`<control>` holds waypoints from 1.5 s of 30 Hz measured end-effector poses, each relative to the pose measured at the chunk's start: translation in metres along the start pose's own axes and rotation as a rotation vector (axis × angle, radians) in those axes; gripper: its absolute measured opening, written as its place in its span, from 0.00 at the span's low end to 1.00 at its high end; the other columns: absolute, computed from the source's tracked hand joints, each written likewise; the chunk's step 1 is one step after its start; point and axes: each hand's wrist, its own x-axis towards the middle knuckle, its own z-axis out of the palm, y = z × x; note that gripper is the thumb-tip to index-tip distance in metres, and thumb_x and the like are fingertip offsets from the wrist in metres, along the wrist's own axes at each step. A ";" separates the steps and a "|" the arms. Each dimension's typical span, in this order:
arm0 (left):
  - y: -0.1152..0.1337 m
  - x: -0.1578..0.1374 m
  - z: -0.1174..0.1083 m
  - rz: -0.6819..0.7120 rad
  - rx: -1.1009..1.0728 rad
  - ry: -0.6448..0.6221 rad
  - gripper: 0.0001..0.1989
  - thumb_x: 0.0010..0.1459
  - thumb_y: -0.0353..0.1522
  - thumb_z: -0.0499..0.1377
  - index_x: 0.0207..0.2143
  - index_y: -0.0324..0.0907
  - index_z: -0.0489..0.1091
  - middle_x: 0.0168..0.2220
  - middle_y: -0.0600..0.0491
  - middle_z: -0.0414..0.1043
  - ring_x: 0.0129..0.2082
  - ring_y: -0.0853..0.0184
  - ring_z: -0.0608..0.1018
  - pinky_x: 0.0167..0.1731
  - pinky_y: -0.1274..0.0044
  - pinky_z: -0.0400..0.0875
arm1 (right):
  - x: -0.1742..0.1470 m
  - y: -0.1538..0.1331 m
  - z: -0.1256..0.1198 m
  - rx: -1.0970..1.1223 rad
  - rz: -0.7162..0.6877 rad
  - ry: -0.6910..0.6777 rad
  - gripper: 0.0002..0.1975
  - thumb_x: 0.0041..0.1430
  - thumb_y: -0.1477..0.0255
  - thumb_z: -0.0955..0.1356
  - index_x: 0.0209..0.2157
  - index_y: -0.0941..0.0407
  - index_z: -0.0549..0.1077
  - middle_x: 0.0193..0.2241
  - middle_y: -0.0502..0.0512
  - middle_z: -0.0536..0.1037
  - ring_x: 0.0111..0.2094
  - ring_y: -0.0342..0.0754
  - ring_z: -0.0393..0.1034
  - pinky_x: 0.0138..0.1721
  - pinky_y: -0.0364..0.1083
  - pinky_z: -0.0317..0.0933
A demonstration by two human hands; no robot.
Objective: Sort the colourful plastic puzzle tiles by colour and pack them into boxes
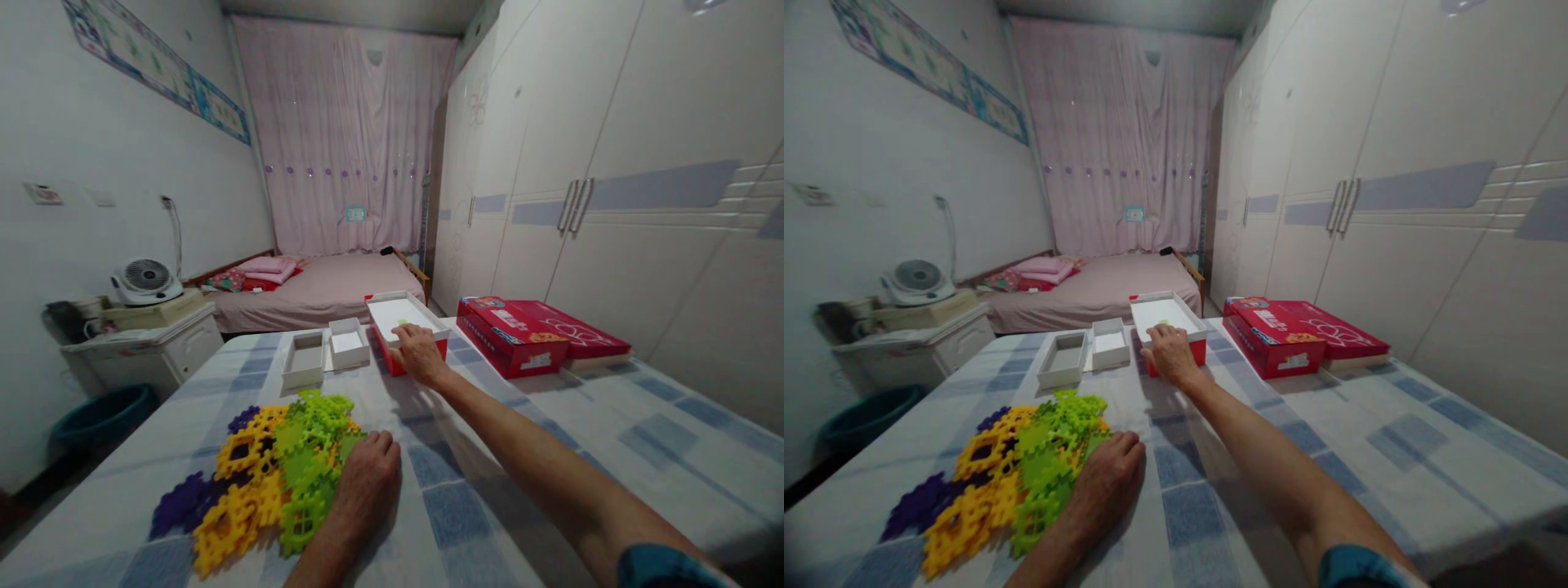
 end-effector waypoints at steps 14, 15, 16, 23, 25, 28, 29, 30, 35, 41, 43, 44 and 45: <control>-0.001 0.000 -0.004 0.062 -0.014 0.092 0.09 0.57 0.21 0.52 0.33 0.38 0.70 0.43 0.46 0.72 0.43 0.62 0.73 0.44 0.70 0.70 | -0.130 0.151 -0.039 -0.405 0.505 0.049 0.17 0.58 0.74 0.62 0.49 0.60 0.64 0.49 0.64 0.69 0.51 0.55 0.58 0.49 0.51 0.48; -0.001 -0.001 -0.004 0.070 -0.011 0.107 0.08 0.56 0.21 0.52 0.32 0.38 0.70 0.44 0.46 0.72 0.44 0.62 0.73 0.44 0.69 0.70 | -0.130 0.153 -0.041 -0.403 0.478 0.037 0.16 0.58 0.74 0.62 0.48 0.60 0.65 0.48 0.63 0.69 0.50 0.55 0.58 0.49 0.51 0.48; -0.002 -0.001 -0.004 0.077 -0.009 0.120 0.08 0.55 0.21 0.53 0.32 0.38 0.70 0.44 0.46 0.72 0.44 0.61 0.73 0.45 0.69 0.71 | -0.129 0.153 -0.042 -0.400 0.446 0.025 0.15 0.59 0.74 0.62 0.48 0.59 0.66 0.47 0.63 0.70 0.49 0.54 0.59 0.49 0.51 0.48; -0.004 -0.002 0.001 0.110 0.036 0.204 0.09 0.54 0.20 0.53 0.33 0.38 0.71 0.45 0.45 0.73 0.45 0.60 0.74 0.45 0.68 0.72 | -0.112 0.145 -0.043 -0.420 0.475 0.001 0.12 0.59 0.75 0.62 0.45 0.61 0.68 0.45 0.63 0.70 0.48 0.55 0.60 0.48 0.52 0.48; -0.005 -0.002 0.003 0.117 0.041 0.215 0.09 0.54 0.21 0.53 0.34 0.38 0.71 0.45 0.45 0.73 0.45 0.60 0.74 0.45 0.68 0.73 | -0.103 0.142 -0.042 -0.404 0.541 -0.025 0.12 0.59 0.75 0.62 0.44 0.62 0.68 0.45 0.64 0.70 0.48 0.55 0.60 0.47 0.52 0.49; -0.006 -0.002 0.007 0.118 0.045 0.234 0.08 0.54 0.21 0.54 0.33 0.38 0.71 0.45 0.44 0.73 0.46 0.60 0.74 0.45 0.68 0.73 | -0.091 0.139 -0.042 -0.364 0.669 -0.088 0.13 0.59 0.73 0.63 0.44 0.63 0.68 0.45 0.66 0.70 0.47 0.55 0.61 0.45 0.51 0.51; -0.007 -0.002 0.008 0.119 0.045 0.240 0.08 0.54 0.21 0.54 0.33 0.38 0.71 0.45 0.44 0.73 0.45 0.60 0.74 0.45 0.68 0.73 | -0.088 0.139 -0.042 -0.358 0.704 -0.099 0.13 0.59 0.72 0.63 0.44 0.64 0.69 0.45 0.66 0.70 0.47 0.56 0.61 0.45 0.51 0.52; -0.007 -0.002 0.008 0.119 0.046 0.245 0.08 0.54 0.21 0.54 0.33 0.38 0.71 0.45 0.44 0.73 0.45 0.60 0.74 0.45 0.68 0.73 | -0.086 0.139 -0.042 -0.360 0.725 -0.099 0.13 0.59 0.72 0.63 0.44 0.64 0.69 0.45 0.66 0.70 0.47 0.56 0.62 0.45 0.51 0.53; -0.007 -0.004 0.007 0.122 0.053 0.258 0.08 0.56 0.22 0.53 0.33 0.38 0.71 0.45 0.45 0.73 0.45 0.61 0.75 0.45 0.68 0.73 | -0.088 0.140 -0.045 -0.460 0.662 -0.085 0.13 0.60 0.74 0.60 0.43 0.65 0.69 0.43 0.67 0.70 0.45 0.57 0.63 0.45 0.53 0.54; -0.005 -0.004 0.002 0.115 0.055 0.246 0.07 0.55 0.22 0.54 0.32 0.37 0.71 0.45 0.45 0.73 0.45 0.60 0.75 0.44 0.68 0.74 | -0.088 0.134 -0.061 -0.467 0.693 -0.198 0.16 0.61 0.79 0.57 0.44 0.68 0.70 0.43 0.71 0.71 0.44 0.55 0.66 0.41 0.49 0.57; -0.005 -0.004 0.002 0.119 0.051 0.243 0.08 0.55 0.21 0.53 0.32 0.37 0.71 0.44 0.44 0.73 0.45 0.60 0.75 0.44 0.67 0.74 | -0.097 0.127 -0.071 -0.472 0.682 -0.211 0.15 0.60 0.79 0.57 0.42 0.68 0.71 0.42 0.70 0.71 0.43 0.55 0.66 0.39 0.47 0.58; -0.005 -0.004 0.002 0.123 0.049 0.242 0.08 0.55 0.21 0.53 0.32 0.37 0.71 0.44 0.44 0.73 0.45 0.60 0.75 0.44 0.67 0.74 | -0.105 0.121 -0.077 -0.477 0.661 -0.208 0.14 0.60 0.78 0.58 0.41 0.68 0.71 0.41 0.70 0.71 0.43 0.55 0.66 0.38 0.47 0.59; -0.005 -0.004 0.002 0.127 0.050 0.242 0.08 0.55 0.21 0.53 0.31 0.37 0.71 0.44 0.44 0.73 0.45 0.60 0.75 0.44 0.67 0.74 | -0.115 0.113 -0.085 -0.480 0.633 -0.202 0.13 0.60 0.77 0.59 0.40 0.67 0.72 0.41 0.69 0.71 0.43 0.55 0.66 0.38 0.47 0.59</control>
